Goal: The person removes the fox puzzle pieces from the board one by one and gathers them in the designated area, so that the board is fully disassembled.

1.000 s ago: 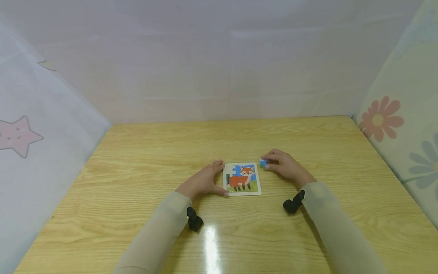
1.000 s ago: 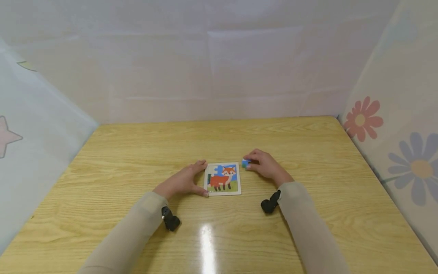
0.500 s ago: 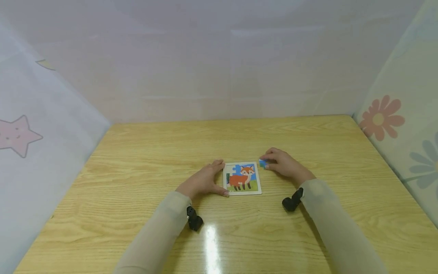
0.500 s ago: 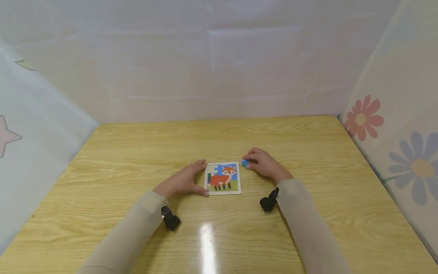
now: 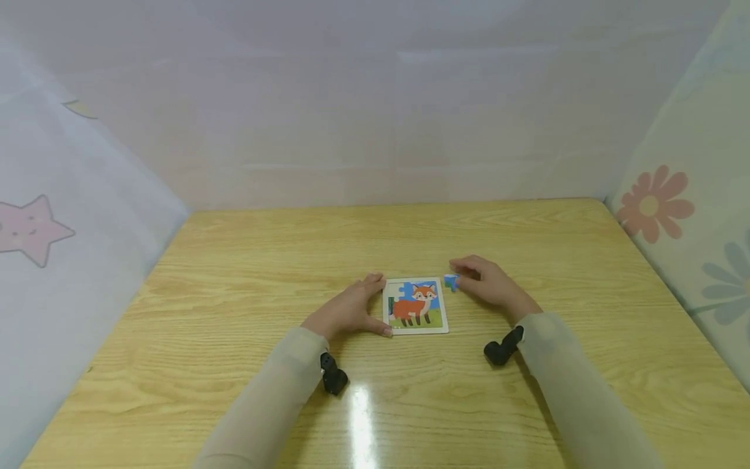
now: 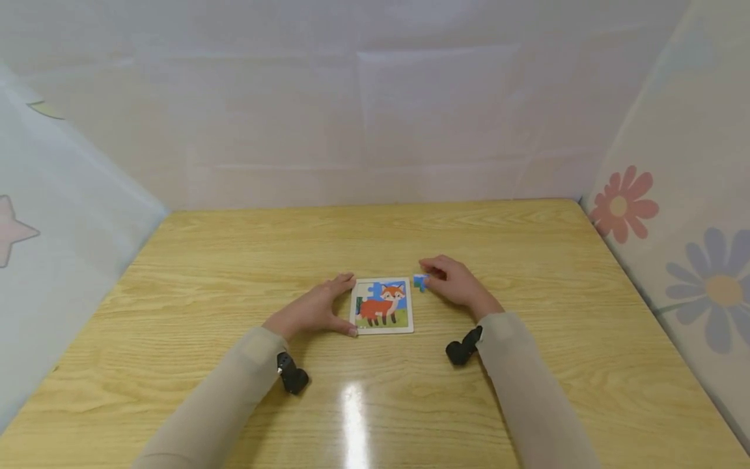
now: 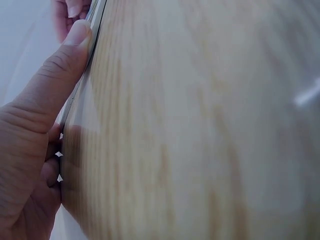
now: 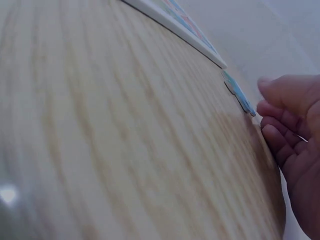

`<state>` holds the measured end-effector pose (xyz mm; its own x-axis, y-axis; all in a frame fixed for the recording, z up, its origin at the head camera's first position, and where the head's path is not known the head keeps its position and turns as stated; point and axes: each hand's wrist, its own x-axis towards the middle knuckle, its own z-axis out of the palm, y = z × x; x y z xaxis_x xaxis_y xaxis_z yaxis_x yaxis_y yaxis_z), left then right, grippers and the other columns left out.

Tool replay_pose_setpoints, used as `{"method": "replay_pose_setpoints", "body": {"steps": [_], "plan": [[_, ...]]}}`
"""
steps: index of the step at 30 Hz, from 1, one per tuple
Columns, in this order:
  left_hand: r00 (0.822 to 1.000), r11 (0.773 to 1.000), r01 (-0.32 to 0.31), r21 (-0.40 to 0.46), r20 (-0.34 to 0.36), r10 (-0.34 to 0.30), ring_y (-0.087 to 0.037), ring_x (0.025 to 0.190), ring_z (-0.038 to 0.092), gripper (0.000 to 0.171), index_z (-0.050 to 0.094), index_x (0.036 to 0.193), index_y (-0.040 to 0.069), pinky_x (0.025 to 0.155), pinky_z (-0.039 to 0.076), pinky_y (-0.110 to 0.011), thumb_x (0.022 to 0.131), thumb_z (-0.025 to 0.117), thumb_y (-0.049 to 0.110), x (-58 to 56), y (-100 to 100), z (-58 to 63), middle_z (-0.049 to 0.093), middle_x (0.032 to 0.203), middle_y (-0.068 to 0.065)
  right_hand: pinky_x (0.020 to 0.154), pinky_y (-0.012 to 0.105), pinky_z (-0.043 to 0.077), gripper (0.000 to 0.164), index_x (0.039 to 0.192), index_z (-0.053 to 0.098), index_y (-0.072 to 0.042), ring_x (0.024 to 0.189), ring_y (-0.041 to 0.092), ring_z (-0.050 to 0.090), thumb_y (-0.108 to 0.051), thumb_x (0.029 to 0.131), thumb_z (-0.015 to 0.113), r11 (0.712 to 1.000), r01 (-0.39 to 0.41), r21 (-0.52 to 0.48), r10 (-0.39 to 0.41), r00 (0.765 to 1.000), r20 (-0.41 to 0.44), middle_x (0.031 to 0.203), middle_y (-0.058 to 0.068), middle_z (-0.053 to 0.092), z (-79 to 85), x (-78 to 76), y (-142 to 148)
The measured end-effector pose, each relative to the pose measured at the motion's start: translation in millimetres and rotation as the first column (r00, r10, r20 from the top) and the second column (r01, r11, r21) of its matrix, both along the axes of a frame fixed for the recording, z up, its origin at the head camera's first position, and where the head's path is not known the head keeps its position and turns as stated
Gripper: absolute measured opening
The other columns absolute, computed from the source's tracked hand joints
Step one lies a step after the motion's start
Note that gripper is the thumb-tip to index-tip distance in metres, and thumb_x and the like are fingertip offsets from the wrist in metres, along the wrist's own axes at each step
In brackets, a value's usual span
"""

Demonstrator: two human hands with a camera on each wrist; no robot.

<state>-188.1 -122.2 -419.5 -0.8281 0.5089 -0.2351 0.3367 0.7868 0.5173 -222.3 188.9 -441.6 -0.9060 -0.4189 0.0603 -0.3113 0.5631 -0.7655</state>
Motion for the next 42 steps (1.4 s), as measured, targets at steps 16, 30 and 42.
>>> {"method": "replay_pose_setpoints", "body": {"steps": [16,30,42], "plan": [[1.0,1.0,0.001,-0.005,0.025,-0.001,-0.021,0.143,0.004,0.112,0.02,0.149,0.012,0.115,0.013,-0.041,0.062,0.077,0.055,-0.1,0,-2.7,0.009,0.156,0.0,0.095,0.049,0.042,0.037,0.123,0.055,0.006,0.108,0.036,0.052,-0.004,0.088,0.061,0.977,0.047,-0.209,-0.048,0.999,0.004,0.121,0.024,0.056,20.6,13.8,-30],[1.0,1.0,0.002,-0.003,0.015,-0.002,-0.022,0.143,0.005,0.112,0.021,0.148,0.012,0.115,0.013,-0.042,0.062,0.076,0.057,-1.0,-1,-4.0,0.01,0.156,-0.001,0.087,0.039,0.047,0.036,0.12,0.061,-0.005,0.1,0.023,0.054,-0.014,0.086,0.066,0.987,-0.056,-0.15,0.062,0.997,0.036,0.115,0.011,0.061,11.8,5.9,-59],[1.0,1.0,0.002,0.009,0.005,-0.002,-0.023,0.143,0.007,0.11,0.024,0.148,0.012,0.115,0.014,-0.043,0.062,0.076,0.058,-2.4,-1,-4.9,0.012,0.156,-0.001,0.094,0.042,0.043,0.037,0.12,0.061,-0.007,0.102,0.021,0.054,-0.015,0.084,0.068,0.982,-0.185,-0.047,0.189,0.979,0.081,0.114,0.006,0.06,14.7,0.6,-74]]}}
